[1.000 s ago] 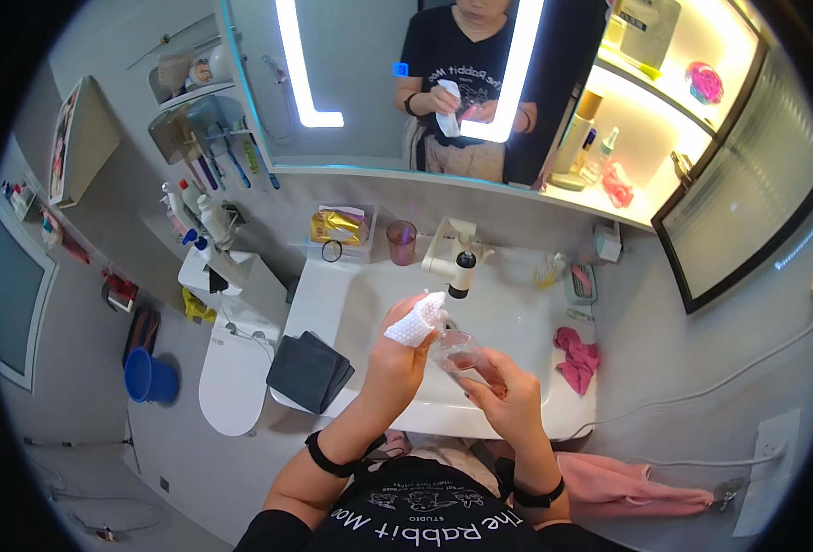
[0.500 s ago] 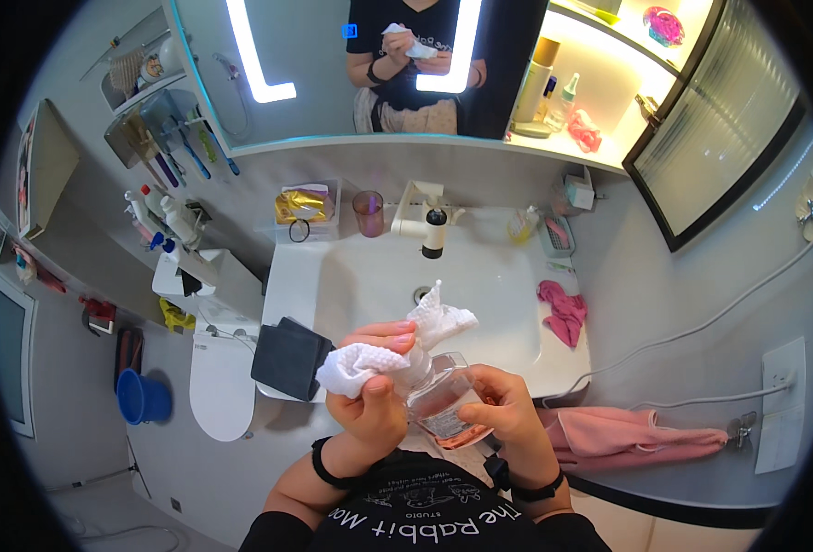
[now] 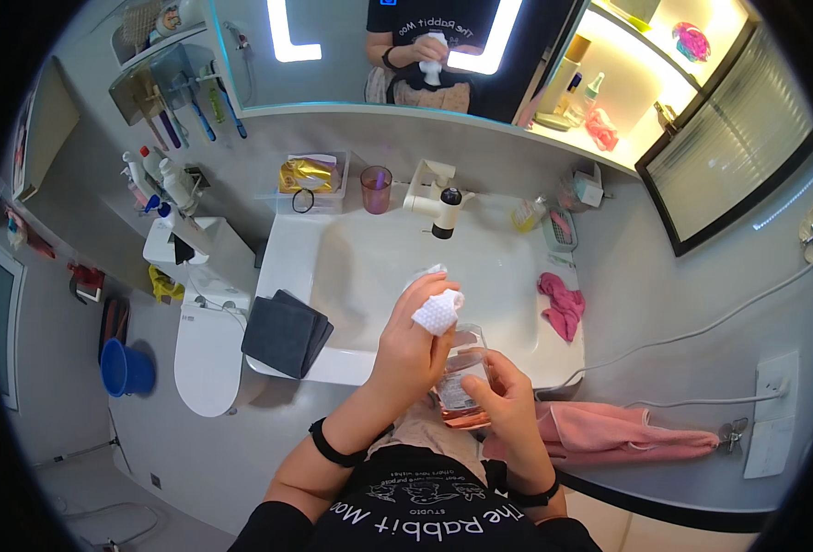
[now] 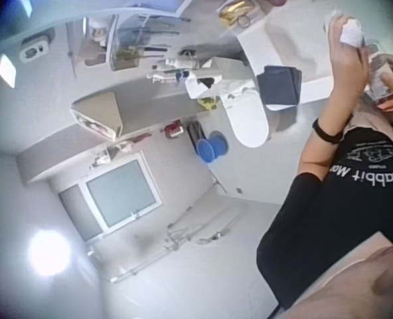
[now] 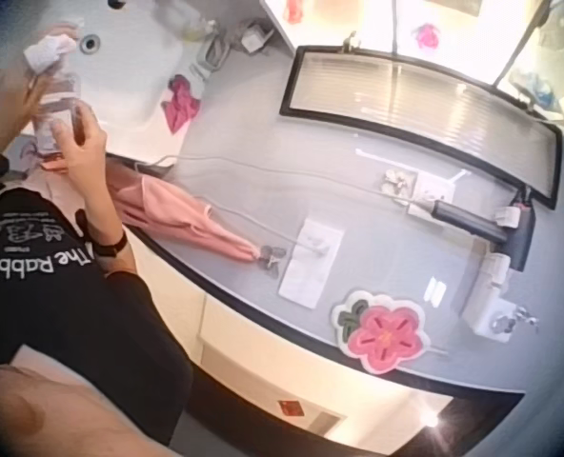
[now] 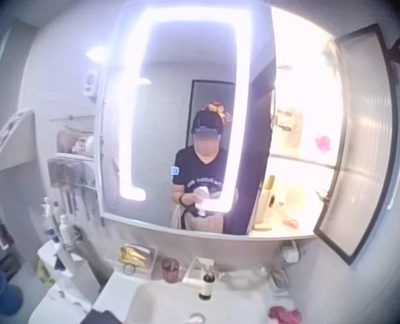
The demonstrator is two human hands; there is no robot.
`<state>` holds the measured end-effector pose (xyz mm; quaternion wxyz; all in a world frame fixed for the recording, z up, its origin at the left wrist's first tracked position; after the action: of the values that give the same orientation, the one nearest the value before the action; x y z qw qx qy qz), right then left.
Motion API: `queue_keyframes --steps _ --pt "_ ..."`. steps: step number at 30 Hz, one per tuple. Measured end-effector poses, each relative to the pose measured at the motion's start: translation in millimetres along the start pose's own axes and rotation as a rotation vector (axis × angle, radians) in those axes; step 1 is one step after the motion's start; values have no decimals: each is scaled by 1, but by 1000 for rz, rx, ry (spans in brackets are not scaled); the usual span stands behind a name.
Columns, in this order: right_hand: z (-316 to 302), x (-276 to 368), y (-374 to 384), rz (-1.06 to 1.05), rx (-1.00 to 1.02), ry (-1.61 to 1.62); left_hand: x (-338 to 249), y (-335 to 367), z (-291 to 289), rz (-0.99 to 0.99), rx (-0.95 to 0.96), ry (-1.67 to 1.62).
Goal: Cleaning various toiletry bottles with a cloth.
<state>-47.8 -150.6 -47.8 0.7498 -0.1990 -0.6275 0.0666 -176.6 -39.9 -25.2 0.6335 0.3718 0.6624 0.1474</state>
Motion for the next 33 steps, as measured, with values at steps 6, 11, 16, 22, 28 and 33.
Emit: queue_keyframes --steps 6,11,16,22,28,33 --pt "3 21 3 -200 -180 -241 -22 3 11 374 203 334" --pt "-15 9 12 -429 -306 -523 -29 -17 33 414 281 261" --pt "-31 28 19 -602 -388 -727 -29 -1 57 476 414 224" --pt "-38 62 27 -819 -467 -914 -18 33 57 475 201 395" --pt "-61 78 39 -922 -449 -942 -33 49 77 409 122 323" --pt "-76 69 60 -699 -125 -567 -36 44 84 276 -5 212"
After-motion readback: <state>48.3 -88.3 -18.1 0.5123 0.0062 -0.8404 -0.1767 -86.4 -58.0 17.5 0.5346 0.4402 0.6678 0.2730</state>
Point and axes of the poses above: each hand's wrist, its own y-axis towards the middle knuckle, its own z-axis out of the palm, x = y × z, the point moved 3 cm from there along y, towards the middle knuckle, and after that the axes turned 11 degrees about z, right-handed, at the moved point
